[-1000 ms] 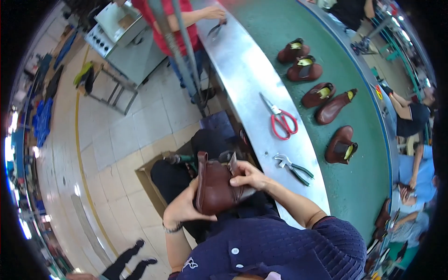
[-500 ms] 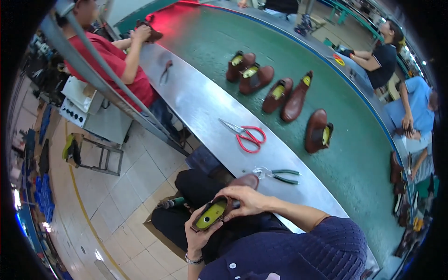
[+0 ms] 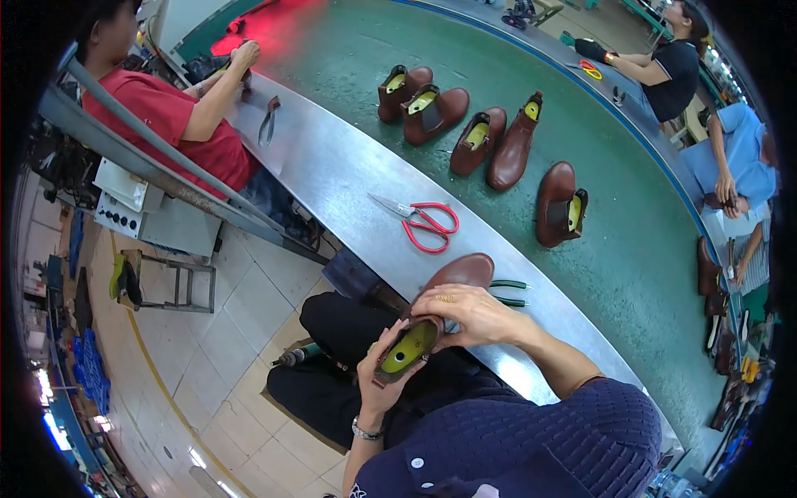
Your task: Trim and shape the leather upper and sole components of a shoe during production.
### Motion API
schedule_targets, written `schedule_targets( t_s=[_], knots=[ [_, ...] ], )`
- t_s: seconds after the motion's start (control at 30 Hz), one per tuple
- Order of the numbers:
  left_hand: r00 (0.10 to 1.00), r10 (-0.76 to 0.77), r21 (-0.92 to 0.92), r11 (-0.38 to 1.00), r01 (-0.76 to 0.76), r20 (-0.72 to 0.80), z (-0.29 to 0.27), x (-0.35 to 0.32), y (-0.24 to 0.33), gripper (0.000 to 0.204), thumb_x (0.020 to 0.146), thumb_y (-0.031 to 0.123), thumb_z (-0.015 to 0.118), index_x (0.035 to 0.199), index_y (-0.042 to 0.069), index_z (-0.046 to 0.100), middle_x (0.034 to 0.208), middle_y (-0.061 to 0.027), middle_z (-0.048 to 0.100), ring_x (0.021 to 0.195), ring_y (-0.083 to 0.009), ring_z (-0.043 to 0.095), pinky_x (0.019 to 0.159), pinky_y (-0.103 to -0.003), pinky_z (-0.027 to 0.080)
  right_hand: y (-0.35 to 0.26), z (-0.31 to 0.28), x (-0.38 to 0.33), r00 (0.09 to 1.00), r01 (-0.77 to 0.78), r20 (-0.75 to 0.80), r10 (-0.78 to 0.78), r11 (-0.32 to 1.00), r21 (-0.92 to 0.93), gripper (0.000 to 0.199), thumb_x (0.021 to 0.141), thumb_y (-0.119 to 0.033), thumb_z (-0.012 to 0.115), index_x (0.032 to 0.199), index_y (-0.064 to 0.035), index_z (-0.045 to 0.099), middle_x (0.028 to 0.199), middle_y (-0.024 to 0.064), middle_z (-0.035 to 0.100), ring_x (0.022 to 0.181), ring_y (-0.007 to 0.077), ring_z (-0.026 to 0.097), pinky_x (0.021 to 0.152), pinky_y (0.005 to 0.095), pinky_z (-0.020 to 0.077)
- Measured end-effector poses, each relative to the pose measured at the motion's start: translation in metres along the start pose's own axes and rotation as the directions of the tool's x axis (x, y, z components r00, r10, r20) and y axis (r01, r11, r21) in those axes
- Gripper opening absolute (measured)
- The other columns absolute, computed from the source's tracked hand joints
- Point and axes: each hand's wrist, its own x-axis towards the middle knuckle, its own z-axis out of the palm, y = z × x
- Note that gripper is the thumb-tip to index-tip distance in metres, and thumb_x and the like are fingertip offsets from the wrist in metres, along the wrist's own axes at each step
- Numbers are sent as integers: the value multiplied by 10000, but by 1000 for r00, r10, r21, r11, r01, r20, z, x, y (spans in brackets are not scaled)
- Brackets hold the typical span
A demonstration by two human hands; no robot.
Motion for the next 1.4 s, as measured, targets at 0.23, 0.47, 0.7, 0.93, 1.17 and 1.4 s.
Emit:
schedule_targets(
  t_s=[0.23,0.47,0.7,0.93,1.17,1.4],
  knots=[
    [987,-150,-30,989,148,-65,-6,-23,-1,632,698,-40,796,1278,-5,547,1271,-157,606,1217,-246,556,1120,-398,318,14,-25,-16,966,-29,-256,46,997,69,414,706,-188,801,1074,-82,644,1110,103,626,1084,304,582,960,399,453],
    [943,-172,-99,984,150,-286,-44,-45,-11,613,713,-71,783,1267,-19,526,1224,-144,615,1111,-186,592,984,-341,464,88,-84,-104,264,-963,-926,269,119,-240,621,770,-241,759,1314,-107,491,1297,259,510,1220,405,482,969,476,434],
    [926,-203,-191,971,147,-320,-34,-23,-1,551,741,-36,786,1235,-13,544,1076,-71,654,954,-150,645,908,-298,497,131,-54,-129,167,-834,-900,402,545,89,500,822,-247,741,1229,-96,491,934,203,682,821,356,682,742,422,517],
    [961,-76,-231,973,13,-267,21,55,0,492,781,-6,772,1219,-32,548,1089,-68,653,984,-117,622,890,-257,485,131,-54,-131,157,-837,-913,377,541,80,327,823,-266,748,941,-39,544,807,128,680,714,270,673,669,362,500],
    [985,11,-130,991,-33,-170,70,129,-19,495,808,58,766,1235,-53,541,1113,-115,643,996,-150,630,857,-276,515,128,-60,-129,162,-842,-892,422,530,98,325,823,-282,745,916,-48,540,805,129,685,720,284,683,661,372,501],
    [1000,11,-194,981,-12,-6,105,151,-11,502,791,73,781,1218,-58,552,1110,-138,640,1011,-179,631,872,-292,510,128,-67,-132,156,-837,-874,460,532,130,326,810,-271,760,918,-43,553,789,128,679,705,271,671,656,363,499]
  ],
)
